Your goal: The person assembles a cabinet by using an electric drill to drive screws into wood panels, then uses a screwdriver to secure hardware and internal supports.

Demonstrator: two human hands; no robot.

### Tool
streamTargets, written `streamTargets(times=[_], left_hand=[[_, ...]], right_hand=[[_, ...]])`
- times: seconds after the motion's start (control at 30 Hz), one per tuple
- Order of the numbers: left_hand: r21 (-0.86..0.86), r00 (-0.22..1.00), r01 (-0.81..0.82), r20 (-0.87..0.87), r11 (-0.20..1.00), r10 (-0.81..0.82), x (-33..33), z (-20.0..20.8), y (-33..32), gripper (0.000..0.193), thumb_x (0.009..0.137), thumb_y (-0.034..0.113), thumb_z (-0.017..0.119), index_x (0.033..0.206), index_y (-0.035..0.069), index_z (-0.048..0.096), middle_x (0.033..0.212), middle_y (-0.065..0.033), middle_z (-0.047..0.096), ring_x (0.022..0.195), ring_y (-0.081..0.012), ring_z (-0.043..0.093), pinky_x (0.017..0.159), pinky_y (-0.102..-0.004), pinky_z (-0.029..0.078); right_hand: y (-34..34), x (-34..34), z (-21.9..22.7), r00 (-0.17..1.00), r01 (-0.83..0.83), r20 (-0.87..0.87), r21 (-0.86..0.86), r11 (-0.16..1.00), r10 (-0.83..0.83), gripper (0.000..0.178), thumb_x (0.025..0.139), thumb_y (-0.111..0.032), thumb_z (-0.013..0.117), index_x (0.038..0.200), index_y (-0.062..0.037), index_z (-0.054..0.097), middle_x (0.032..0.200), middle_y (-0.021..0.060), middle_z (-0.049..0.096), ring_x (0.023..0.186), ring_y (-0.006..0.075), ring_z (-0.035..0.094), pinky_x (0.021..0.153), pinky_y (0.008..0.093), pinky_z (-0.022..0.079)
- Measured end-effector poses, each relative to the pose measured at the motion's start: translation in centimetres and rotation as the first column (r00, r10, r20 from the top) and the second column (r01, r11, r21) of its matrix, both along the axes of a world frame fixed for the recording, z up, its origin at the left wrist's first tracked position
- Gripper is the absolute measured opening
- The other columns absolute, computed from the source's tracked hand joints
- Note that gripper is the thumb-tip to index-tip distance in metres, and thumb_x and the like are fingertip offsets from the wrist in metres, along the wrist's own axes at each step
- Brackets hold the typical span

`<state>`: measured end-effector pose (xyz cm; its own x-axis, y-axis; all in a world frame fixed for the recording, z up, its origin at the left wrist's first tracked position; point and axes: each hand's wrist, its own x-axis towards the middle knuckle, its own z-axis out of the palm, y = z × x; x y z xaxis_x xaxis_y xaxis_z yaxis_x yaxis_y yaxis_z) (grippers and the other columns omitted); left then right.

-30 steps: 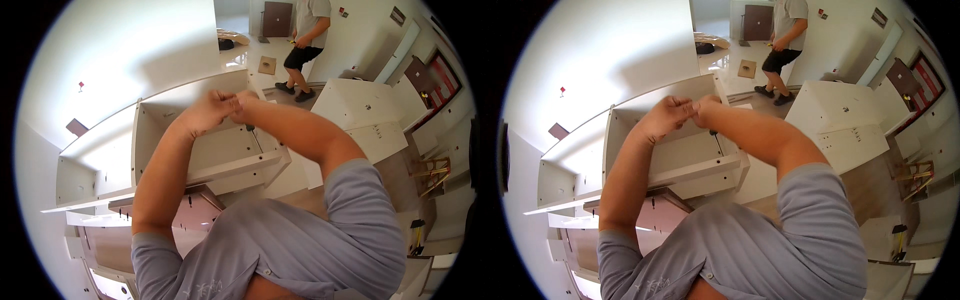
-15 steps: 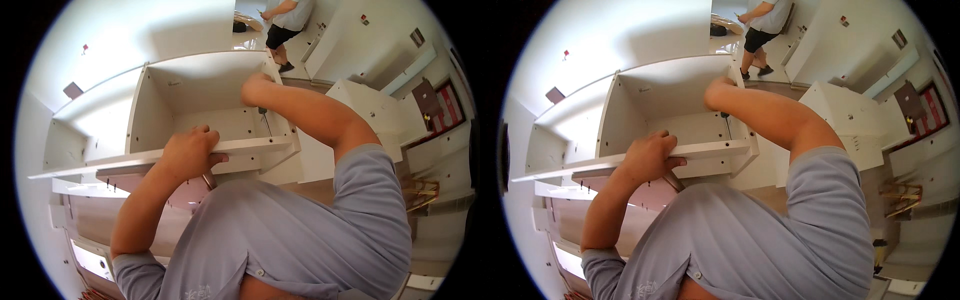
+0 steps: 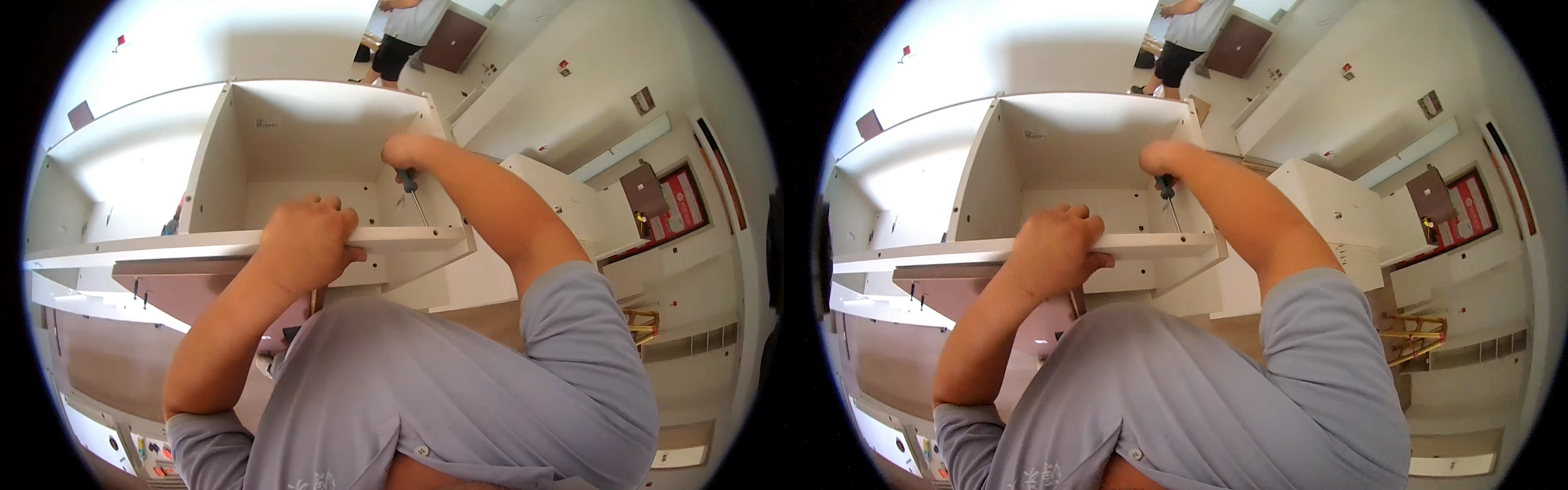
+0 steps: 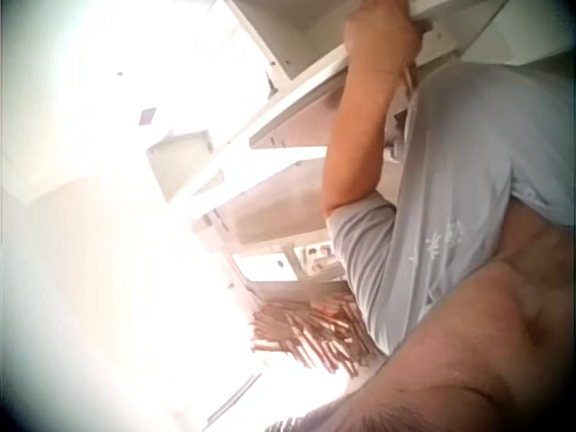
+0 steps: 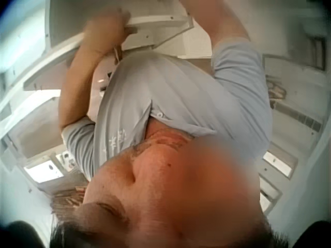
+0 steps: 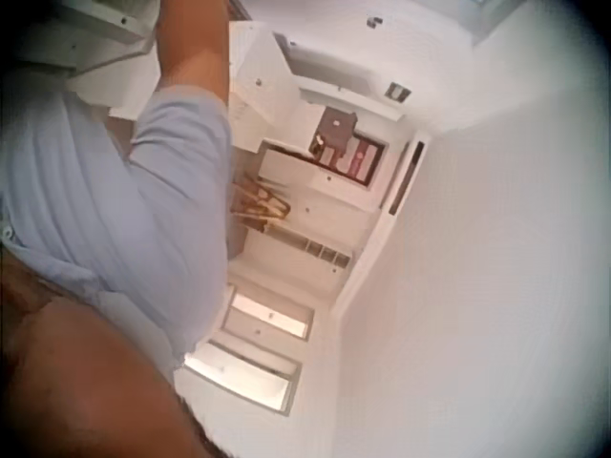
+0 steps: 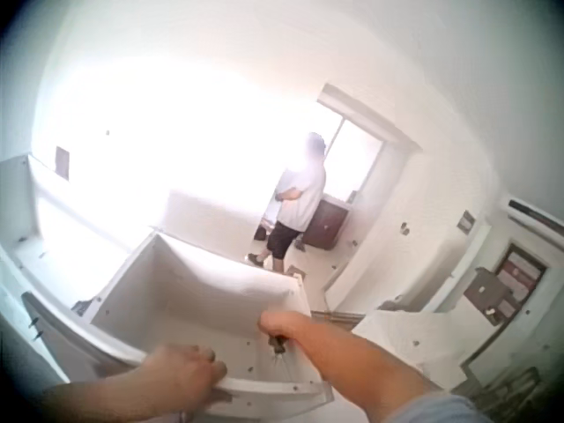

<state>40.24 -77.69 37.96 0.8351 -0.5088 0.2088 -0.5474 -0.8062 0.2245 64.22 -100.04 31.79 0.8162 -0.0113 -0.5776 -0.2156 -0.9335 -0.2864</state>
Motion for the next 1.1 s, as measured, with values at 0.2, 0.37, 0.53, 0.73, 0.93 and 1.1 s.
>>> streamTargets(times=[0.2, 0.37, 0.53, 0.73, 0.93, 1.1], left_hand=[[-0.056, 0.999, 0.038, -0.002, 0.998, -0.038, 0.4, -1.1, 1.0, 0.039, 0.085, 0.046, 0.076, 0.094, 0.008, 0.069, 0.099, -0.0115, 0.069, 0.103, -0.0312, 0.068, 0.083, -0.0422, 0.055], [-0.075, 0.996, 0.080, -0.044, 0.994, -0.083, 0.5, -1.4, 1.5, 0.038, 0.086, 0.045, 0.075, 0.099, 0.009, 0.074, 0.105, -0.0123, 0.071, 0.103, -0.0304, 0.069, 0.085, -0.0432, 0.055], [-0.141, 0.991, 0.089, -0.088, 0.986, -0.103, 0.6, -2.3, 2.5, 0.030, 0.086, 0.039, 0.077, 0.096, 0.011, 0.077, 0.103, -0.0117, 0.072, 0.099, -0.0299, 0.070, 0.083, -0.0440, 0.055], [-0.088, 0.994, 0.106, -0.030, 0.990, -0.109, 0.0, -2.4, 2.2, 0.018, 0.085, 0.023, 0.070, 0.095, 0.010, 0.078, 0.103, -0.0109, 0.072, 0.097, -0.0267, 0.070, 0.078, -0.0424, 0.053], [-0.162, 0.998, 0.062, 0.020, 0.985, -0.059, 0.5, -3.6, 0.8, 0.019, 0.086, 0.023, 0.069, 0.096, 0.009, 0.077, 0.104, -0.0108, 0.072, 0.099, -0.0268, 0.068, 0.083, -0.0426, 0.052], [-0.108, 0.992, 0.083, -0.091, 0.991, -0.093, 0.9, -2.7, 1.2, 0.024, 0.088, 0.029, 0.072, 0.100, 0.008, 0.077, 0.107, -0.0110, 0.071, 0.105, -0.0274, 0.066, 0.084, -0.0423, 0.052]], right_hand=[[1.2, -1.1, 0.6, 0.665, -0.541, 0.019, -0.677, 0.499, 0.747, 0.023, 0.085, -0.010, 0.059, 0.095, 0.0037, 0.075, 0.103, 0.0251, 0.074, 0.086, 0.0381, 0.074, 0.079, 0.0455, 0.058], [-0.3, -1.1, 1.1, 0.973, 0.191, 0.005, 0.554, 0.810, -0.232, 0.024, 0.098, -0.023, 0.058, 0.101, -0.0005, 0.063, 0.105, 0.0193, 0.072, 0.083, 0.0334, 0.074, 0.073, 0.0475, 0.059], [1.4, -1.5, 0.6, 0.853, 0.519, -0.327, 0.615, 0.594, -0.407, 0.016, 0.100, -0.021, 0.057, 0.097, -0.0059, 0.060, 0.087, 0.0117, 0.068, 0.078, 0.0283, 0.071, 0.066, 0.0428, 0.059], [0.9, -1.5, -3.3, 0.986, 0.122, 0.114, -0.001, 0.993, -0.121, 0.022, 0.098, -0.022, 0.057, 0.100, -0.0015, 0.065, 0.093, 0.0208, 0.072, 0.091, 0.0346, 0.073, 0.072, 0.0482, 0.060], [1.4, -2.0, -3.9, 0.892, -0.150, 0.272, -0.578, 0.803, 0.362, 0.024, 0.097, -0.022, 0.055, 0.101, -0.0007, 0.066, 0.100, 0.0192, 0.074, 0.090, 0.0308, 0.073, 0.078, 0.0476, 0.057], [1.0, -2.4, 0.4, 0.911, 0.411, -0.201, 0.505, 0.759, -0.360, 0.022, 0.100, -0.027, 0.055, 0.090, -0.0082, 0.061, 0.088, 0.0137, 0.072, 0.079, 0.0290, 0.072, 0.067, 0.0465, 0.057]])
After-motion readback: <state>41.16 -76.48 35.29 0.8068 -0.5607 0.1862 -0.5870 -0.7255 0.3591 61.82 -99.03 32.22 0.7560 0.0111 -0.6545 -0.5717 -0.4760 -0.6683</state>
